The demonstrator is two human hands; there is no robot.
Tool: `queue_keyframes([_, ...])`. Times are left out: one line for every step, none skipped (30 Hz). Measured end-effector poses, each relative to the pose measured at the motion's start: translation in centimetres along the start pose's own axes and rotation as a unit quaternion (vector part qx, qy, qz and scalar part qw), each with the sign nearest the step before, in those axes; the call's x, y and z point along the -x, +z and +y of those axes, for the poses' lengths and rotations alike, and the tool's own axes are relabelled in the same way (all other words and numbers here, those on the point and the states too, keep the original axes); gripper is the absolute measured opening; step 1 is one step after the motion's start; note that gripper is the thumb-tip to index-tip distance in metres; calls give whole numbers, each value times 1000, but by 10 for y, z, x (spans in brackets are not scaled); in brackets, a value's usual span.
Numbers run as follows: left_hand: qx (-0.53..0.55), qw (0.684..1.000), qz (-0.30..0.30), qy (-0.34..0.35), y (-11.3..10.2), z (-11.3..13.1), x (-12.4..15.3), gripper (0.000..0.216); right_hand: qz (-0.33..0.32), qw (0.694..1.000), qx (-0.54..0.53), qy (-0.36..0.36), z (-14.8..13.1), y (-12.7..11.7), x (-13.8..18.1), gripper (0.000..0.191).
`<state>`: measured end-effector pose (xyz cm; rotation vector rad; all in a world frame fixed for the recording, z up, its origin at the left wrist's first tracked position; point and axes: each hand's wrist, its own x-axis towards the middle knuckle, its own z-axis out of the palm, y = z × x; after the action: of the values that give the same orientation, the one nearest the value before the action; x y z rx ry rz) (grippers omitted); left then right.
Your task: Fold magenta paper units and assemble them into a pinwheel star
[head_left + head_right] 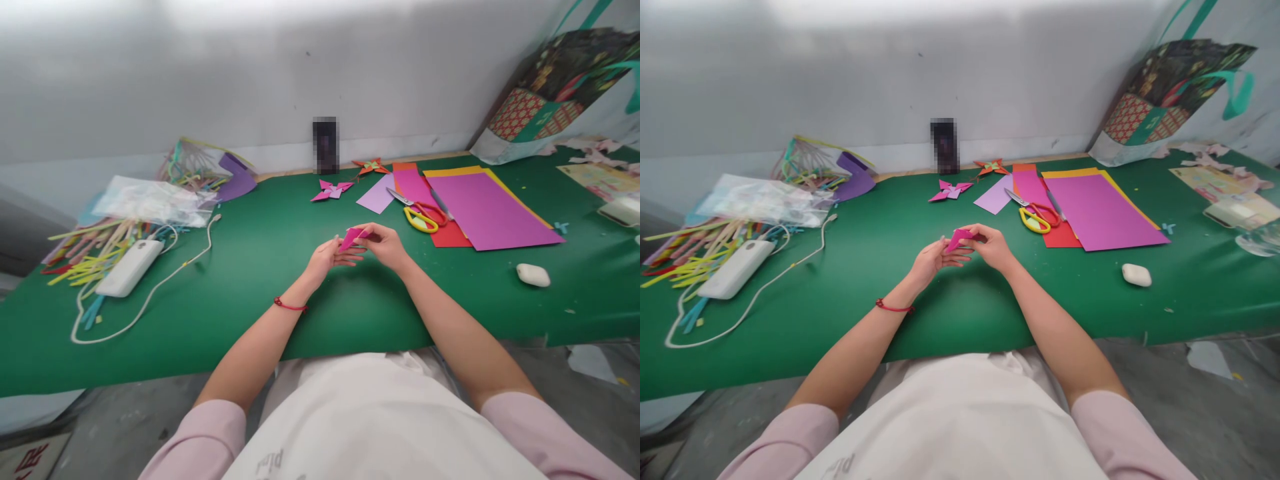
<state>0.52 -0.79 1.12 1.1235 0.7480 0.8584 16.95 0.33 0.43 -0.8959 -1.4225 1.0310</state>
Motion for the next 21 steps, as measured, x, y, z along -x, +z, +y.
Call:
queue_keyframes([-12, 1000, 1, 2, 0, -1, -1, 45, 2, 1000, 4, 4, 0, 0, 0, 34])
queue_keyframes([-28, 1000, 2, 5, 0, -2, -2, 41, 6, 1000, 9, 8, 0, 0, 0, 34])
queue_keyframes([-45, 999, 2, 9, 1, -3, -2, 38, 11, 1000, 16, 13, 0, 0, 0, 34])
queue_keyframes([-60, 998, 2, 13, 1, -4, -3, 35, 16, 999, 23, 16, 0, 0, 0, 35])
queue_keyframes([-74, 997, 4, 18, 1, -5, -4, 32, 21, 999, 29, 20, 0, 0, 0, 36])
queue_keyframes([-83, 996, 6, 23, 2, -6, -4, 30, 24, 999, 32, 22, 0, 1, 0, 37])
queue_keyframes([-90, 996, 8, 27, 2, -7, -5, 27, 26, 999, 31, 23, 0, 1, 0, 37])
queue_keyframes([-94, 995, 12, 30, 2, -7, -5, 25, 26, 999, 27, 23, 0, 2, 0, 37])
queue_keyframes([-96, 995, 16, 32, 3, -8, -5, 24, 25, 999, 21, 23, 0, 2, 0, 37])
queue_keyframes([-98, 994, 19, 34, 3, -8, -4, 24, 24, 999, 14, 23, 0, 2, 1, 37])
queue_keyframes([-98, 994, 22, 35, 3, -7, -4, 25, 22, 999, 9, 23, 0, 3, 1, 37])
queue_keyframes([-96, 994, 24, 36, 3, -7, -4, 26, 21, 1000, 7, 22, 0, 3, 1, 36])
queue_keyframes([-92, 995, 27, 36, 3, -7, -4, 27, 21, 1000, 8, 21, 0, 3, 1, 35])
queue_keyframes([-84, 995, 30, 35, 4, -6, -4, 29, 20, 1000, 10, 20, -1, 3, 1, 34])
queue_keyframes([-72, 996, 34, 31, 3, -6, -4, 32, 20, 1000, 12, 18, -1, 3, 1, 33])
queue_keyframes([-57, 997, 39, 26, 3, -5, -4, 35, 21, 1000, 11, 16, -1, 3, 1, 32])
queue_keyframes([-41, 998, 43, 21, 3, -5, -4, 37, 19, 1000, 6, 12, -1, 3, 1, 31])
queue_keyframes([-24, 999, 46, 15, 2, -4, -4, 38, 14, 1000, 0, 5, -1, 3, 1, 30])
queue_keyframes([-8, 999, 48, 8, 1, -4, -4, 37, 6, 1000, -4, -3, -2, 2, 1, 29])
queue_keyframes([7, 999, 49, 0, 0, -3, -3, 35, -2, 1000, -4, -13, -2, 2, 1, 27])
queue_keyframes([19, 999, 48, -10, -1, -3, -3, 33, -9, 1000, 2, -24, -3, 1, 1, 25])
